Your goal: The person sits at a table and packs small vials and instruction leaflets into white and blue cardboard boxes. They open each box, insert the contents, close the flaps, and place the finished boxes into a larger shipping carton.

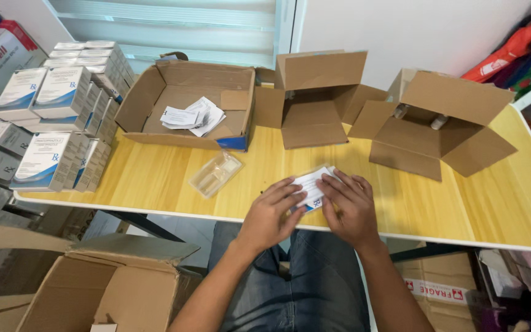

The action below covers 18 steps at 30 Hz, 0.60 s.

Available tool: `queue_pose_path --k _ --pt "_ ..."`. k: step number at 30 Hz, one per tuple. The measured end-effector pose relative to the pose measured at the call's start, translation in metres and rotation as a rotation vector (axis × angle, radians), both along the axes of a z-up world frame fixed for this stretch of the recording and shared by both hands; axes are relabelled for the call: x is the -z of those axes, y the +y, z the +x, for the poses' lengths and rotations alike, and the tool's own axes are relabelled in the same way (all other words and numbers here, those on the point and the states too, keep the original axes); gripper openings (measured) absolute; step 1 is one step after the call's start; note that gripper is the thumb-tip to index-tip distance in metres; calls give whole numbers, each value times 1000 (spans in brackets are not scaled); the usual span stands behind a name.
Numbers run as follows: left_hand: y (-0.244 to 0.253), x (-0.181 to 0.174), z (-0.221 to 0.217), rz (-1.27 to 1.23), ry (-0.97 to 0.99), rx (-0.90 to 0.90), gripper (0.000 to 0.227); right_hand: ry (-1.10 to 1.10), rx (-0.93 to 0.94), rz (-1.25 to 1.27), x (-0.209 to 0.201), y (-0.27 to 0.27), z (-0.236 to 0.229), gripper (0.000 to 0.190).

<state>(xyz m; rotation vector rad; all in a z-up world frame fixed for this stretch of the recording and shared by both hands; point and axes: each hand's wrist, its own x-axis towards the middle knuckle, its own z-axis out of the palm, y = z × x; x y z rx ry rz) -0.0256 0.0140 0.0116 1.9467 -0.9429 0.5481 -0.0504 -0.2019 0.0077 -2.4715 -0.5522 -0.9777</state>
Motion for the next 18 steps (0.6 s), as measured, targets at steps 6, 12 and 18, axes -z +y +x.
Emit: queue_pose_path --k 6,12,18 --pt "-4 14 -3 -44 -44 -54 18 197 -22 253 12 -5 -1 24" --pt "-3 18 7 -228 192 34 15 248 -41 431 10 -12 3 37" --pt "3 12 3 -225 292 24 45 493 -179 610 9 -16 7 60"
